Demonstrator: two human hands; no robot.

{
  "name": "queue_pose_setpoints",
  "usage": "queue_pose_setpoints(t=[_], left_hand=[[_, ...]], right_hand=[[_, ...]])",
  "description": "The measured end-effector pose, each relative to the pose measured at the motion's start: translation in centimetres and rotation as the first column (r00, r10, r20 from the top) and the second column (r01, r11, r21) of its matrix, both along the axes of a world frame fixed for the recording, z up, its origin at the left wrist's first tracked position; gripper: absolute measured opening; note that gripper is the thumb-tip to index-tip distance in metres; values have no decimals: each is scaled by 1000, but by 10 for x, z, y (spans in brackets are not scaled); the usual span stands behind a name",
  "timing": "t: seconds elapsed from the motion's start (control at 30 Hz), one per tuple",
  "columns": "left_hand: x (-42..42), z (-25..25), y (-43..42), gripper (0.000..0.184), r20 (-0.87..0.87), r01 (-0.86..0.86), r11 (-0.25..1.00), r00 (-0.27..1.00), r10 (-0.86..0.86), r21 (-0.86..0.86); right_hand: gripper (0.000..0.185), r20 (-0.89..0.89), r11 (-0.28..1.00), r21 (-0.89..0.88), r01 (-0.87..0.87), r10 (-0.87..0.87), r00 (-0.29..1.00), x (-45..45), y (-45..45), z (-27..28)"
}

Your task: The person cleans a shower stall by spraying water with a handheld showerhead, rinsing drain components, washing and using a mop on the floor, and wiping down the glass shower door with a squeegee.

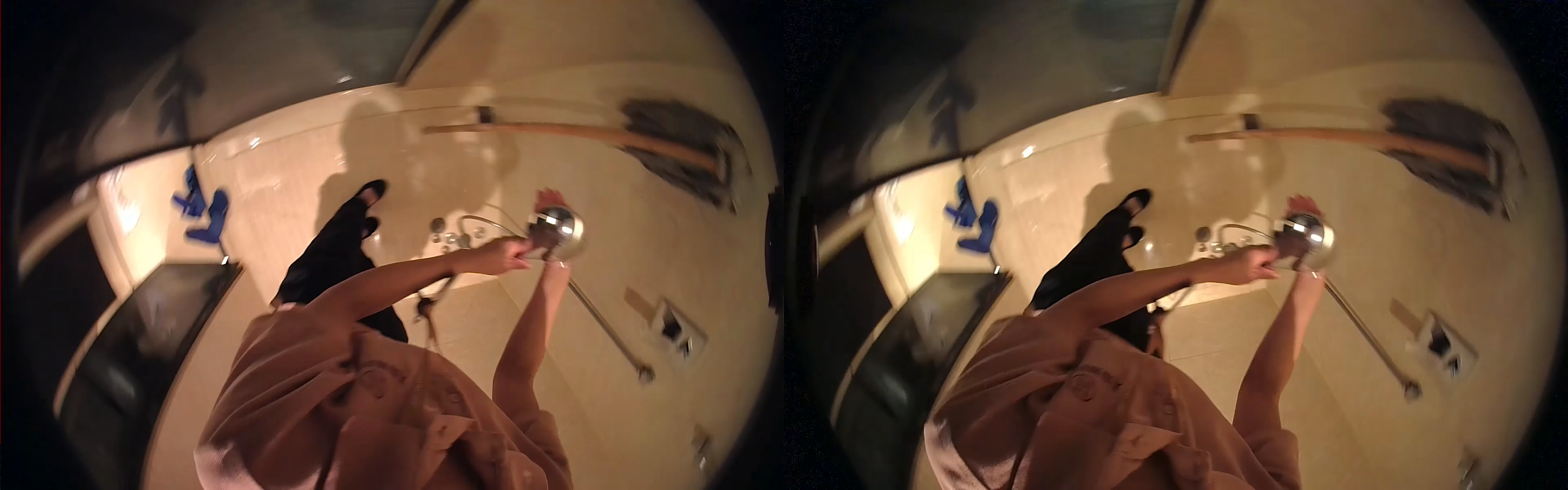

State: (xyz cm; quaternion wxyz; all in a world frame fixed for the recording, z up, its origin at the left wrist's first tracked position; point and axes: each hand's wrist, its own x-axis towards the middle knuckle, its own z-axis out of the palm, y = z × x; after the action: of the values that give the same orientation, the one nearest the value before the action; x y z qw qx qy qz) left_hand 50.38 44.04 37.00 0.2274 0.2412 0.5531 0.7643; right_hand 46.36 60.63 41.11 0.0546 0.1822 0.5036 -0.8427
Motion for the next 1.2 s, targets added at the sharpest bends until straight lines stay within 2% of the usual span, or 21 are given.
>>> queue_pose_setpoints(t=[0.07, 0.1, 0.23, 0.43, 0.57, 0.6, 0.7, 0.73, 0.77, 0.8, 0.83, 0.87, 0.9, 0.93, 0.97, 1.0, 1.03, 1.07, 1.1, 1.13, 1.2], left_hand=[[-2, 7, -9, 30, 71, 71, 997, 995, -69, -16], [2, 19, -11, 30, 110, 41, 997, 993, -34, -63], [21, 29, 17, 27, 258, -140, 987, 954, 155, -74], [28, 129, -7, 21, 623, -271, 955, 769, 143, 116], [40, 142, 16, 21, 475, -527, 850, 752, 456, 17], [41, 178, -12, 22, 438, -447, 875, 760, 481, -185], [63, 195, -51, 23, 319, -320, 902, 856, 406, -290], [82, 192, -65, 24, 152, -452, 815, 834, 530, -362], [109, 182, -87, 25, -22, -581, 711, 780, 625, -397], [131, 174, -141, 27, 105, -397, 877, 894, 437, -269], [151, 176, -196, 23, 16, -450, 805, 869, 494, -386], [176, 178, -249, 20, 93, -461, 754, 823, 561, -467], [199, 147, -295, 18, 395, -414, 791, 702, 592, -451], [206, 92, -331, 19, 333, -428, 709, 667, 666, -560], [228, 73, -380, 17, 360, -460, 699, 625, 693, -548], [255, 50, -427, 15, 397, -415, 669, 570, 720, -617], [263, 86, -471, 15, 331, -329, 560, 546, 770, -760], [296, 54, -510, 17, 245, -428, 504, 527, 814, -751], [307, 95, -547, 17, 288, -298, 443, 445, 848, -846], [320, 101, -575, 17, 200, -402, 399, 452, 869, -824], [355, 110, -630, 18, 327, -412, 431, 300, 896, -803]], right_hand=[[51, -159, 982, -37, -184, 176, 972, 22, -17, -11], [47, 99, 960, -265, 86, -61, 993, 40, 6, -20], [50, 173, 975, 143, -171, 145, 974, 110, -8, 8], [64, 149, 642, 705, -302, 282, 948, 143, -70, 102], [54, 43, 533, 811, -242, 358, 933, 143, -33, 91], [49, 13, 541, 806, -242, 393, 919, 140, -34, 92], [31, 2, 526, 819, -231, 399, 917, 151, -66, 136], [31, 5, 522, 822, -227, 393, 920, 159, -83, 155], [30, 8, 516, 828, -221, 382, 924, 170, -104, 176], [33, 45, 462, 857, -230, 378, 925, 181, -136, 193], [33, 118, 426, 837, -344, 473, 873, 177, -166, 192], [30, 95, 542, 757, -365, 461, 882, 180, -193, 163], [30, 119, 688, 558, -463, 486, 866, 174, -225, 138], [35, 134, 246, 879, -409, 695, 707, 155, -250, 106], [43, 129, 297, 835, -463, 713, 690, 154, -303, 111], [47, 283, 177, 806, -565, 724, 630, 155, -335, 87], [53, 86, 169, 914, -370, 808, 583, 160, -364, 43], [55, 275, 133, 775, -617, 809, 520, 163, -416, 62], [56, 112, 282, 667, -689, 877, 467, 175, -462, 60], [49, 122, 209, 793, -572, 866, 485, 180, -496, 44], [34, 231, 24, 791, -612, 913, 335, 187, -571, 47]])
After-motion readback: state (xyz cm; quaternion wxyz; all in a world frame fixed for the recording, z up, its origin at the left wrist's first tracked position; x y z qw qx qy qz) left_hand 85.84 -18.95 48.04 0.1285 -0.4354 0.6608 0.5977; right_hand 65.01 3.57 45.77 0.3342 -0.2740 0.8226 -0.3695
